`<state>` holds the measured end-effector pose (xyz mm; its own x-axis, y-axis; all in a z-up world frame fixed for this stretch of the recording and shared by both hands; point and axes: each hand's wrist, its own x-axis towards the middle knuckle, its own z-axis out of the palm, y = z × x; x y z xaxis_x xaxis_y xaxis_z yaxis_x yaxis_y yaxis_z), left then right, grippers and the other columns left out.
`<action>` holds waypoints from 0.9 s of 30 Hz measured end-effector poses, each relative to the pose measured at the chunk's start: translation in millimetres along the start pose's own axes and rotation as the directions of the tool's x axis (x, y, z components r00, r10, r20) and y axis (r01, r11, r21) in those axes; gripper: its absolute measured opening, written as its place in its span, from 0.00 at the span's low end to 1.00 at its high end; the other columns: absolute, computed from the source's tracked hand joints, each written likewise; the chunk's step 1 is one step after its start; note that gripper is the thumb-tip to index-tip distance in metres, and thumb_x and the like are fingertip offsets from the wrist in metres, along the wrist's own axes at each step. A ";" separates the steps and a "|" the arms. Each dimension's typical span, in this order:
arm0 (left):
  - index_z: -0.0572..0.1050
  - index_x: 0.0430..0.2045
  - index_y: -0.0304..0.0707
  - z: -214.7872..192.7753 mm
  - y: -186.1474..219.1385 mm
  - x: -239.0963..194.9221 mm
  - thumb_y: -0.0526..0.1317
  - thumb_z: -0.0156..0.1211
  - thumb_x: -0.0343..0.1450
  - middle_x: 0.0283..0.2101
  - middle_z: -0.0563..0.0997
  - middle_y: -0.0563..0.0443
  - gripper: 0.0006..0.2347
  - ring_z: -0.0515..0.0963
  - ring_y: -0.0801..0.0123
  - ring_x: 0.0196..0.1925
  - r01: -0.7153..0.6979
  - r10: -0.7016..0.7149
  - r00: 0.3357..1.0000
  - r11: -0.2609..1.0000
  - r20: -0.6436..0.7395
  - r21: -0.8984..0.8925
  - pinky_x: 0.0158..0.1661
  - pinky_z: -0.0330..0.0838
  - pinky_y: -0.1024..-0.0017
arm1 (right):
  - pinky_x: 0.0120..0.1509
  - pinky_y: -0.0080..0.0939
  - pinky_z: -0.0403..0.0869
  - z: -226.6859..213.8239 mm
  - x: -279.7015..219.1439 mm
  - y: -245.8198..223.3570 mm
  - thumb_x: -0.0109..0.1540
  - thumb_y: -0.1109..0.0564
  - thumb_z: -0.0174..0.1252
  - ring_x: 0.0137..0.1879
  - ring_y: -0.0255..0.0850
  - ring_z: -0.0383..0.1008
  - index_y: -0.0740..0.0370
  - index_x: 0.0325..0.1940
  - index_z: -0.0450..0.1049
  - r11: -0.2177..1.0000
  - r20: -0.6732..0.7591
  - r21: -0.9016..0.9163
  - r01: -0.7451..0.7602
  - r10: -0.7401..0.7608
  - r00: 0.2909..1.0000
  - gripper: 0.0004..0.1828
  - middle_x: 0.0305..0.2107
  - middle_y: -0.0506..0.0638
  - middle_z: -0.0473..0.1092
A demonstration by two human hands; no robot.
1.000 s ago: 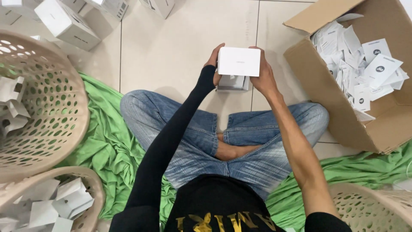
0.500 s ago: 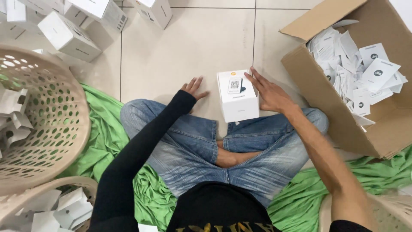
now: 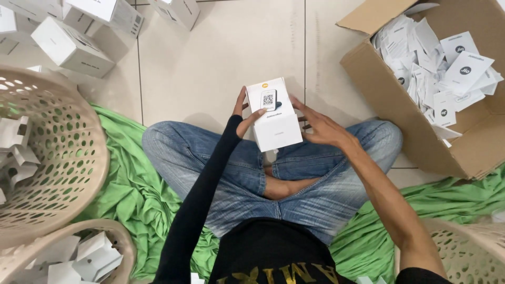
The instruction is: The person sits cross-legged on the floor folding flat white cardboard boxes into shape and placing a folded instruction leaflet inside each one. They take boxes and leaflets from a cardboard carton, fold the box flaps closed, and drop the finished boxes into perforated plastic baskets.
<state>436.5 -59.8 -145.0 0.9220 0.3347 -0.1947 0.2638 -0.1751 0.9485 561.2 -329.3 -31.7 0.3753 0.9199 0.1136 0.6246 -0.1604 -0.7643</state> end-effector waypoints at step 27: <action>0.44 0.76 0.48 -120.4 36.9 203.2 0.45 0.74 0.60 0.78 0.46 0.35 0.50 0.53 0.40 0.77 -0.293 0.445 0.895 0.646 -0.036 0.705 0.70 0.56 0.47 | 0.74 0.59 0.64 113.3 49.5 -5.1 0.63 0.49 0.61 0.77 0.56 0.55 0.49 0.75 0.56 0.926 -0.036 -0.025 -0.377 0.376 0.926 0.37 0.77 0.53 0.44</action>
<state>599.5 113.2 -119.5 0.9320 0.2552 0.2574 0.1002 -0.8639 0.4935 499.0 -242.4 -94.0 0.6066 0.7789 -0.1592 0.4543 -0.5039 -0.7346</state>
